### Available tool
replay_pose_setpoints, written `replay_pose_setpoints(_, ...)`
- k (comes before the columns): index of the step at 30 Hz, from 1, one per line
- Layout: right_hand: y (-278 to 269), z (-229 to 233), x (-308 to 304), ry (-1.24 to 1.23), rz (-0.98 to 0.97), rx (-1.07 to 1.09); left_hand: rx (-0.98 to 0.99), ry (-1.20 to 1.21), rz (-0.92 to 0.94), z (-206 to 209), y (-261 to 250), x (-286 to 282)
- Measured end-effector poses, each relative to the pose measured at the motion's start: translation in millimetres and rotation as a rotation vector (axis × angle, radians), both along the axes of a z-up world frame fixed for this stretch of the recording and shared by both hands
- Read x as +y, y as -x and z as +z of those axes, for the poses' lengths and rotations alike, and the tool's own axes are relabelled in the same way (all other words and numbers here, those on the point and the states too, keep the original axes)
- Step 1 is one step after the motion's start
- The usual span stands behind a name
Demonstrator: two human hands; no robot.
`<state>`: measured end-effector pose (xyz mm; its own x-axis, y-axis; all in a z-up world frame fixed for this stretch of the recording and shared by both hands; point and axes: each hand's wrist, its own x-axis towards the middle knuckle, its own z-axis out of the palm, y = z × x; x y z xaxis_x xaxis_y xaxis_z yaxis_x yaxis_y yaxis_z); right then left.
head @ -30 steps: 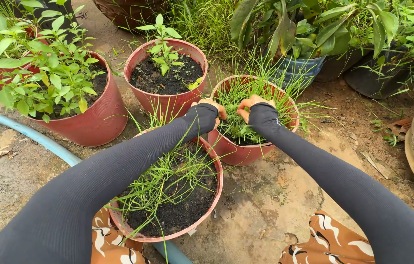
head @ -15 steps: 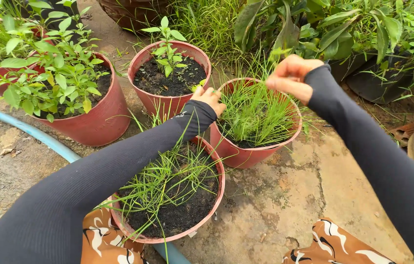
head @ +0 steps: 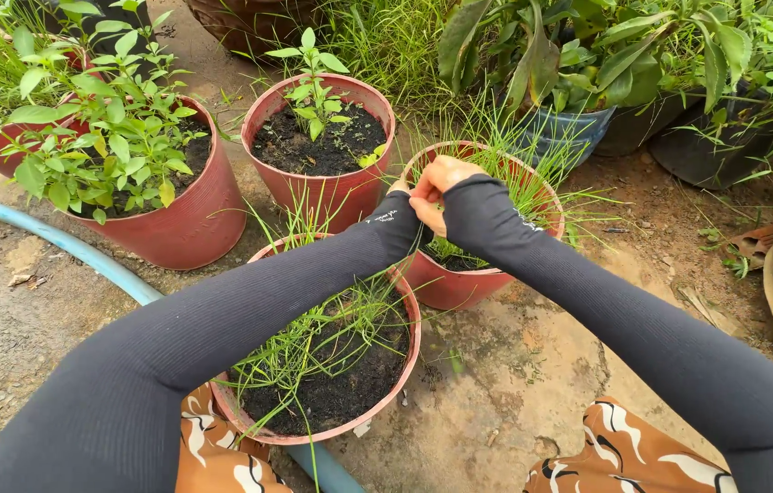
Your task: Picking weeds and tending to potted plants in an outdoor area.
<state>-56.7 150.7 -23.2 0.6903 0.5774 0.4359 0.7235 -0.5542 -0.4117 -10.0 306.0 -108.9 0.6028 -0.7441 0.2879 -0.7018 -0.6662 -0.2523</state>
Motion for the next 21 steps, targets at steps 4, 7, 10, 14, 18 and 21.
replay_pose_setpoints(4,-35,-16,-17,-0.013,-0.203,-0.008,-0.039,-0.009,-0.041,14,11,1)
replay_pose_setpoints(7,-43,-13,-40,-0.107,-0.269,0.407,-0.082,-0.012,-0.073,30,13,2)
replay_pose_setpoints(10,-33,1,-52,-0.003,-0.270,0.154,0.160,-0.059,0.018,49,0,9)
replay_pose_setpoints(14,-10,17,-44,0.362,-0.125,-0.575,0.257,0.587,-0.035,80,17,9)
replay_pose_setpoints(18,-10,11,-37,0.489,-0.061,-0.662,-0.034,0.784,-0.250,99,37,-22)
replay_pose_setpoints(21,-12,8,-33,0.304,-0.013,-0.471,0.067,0.729,-0.167,96,42,-44)
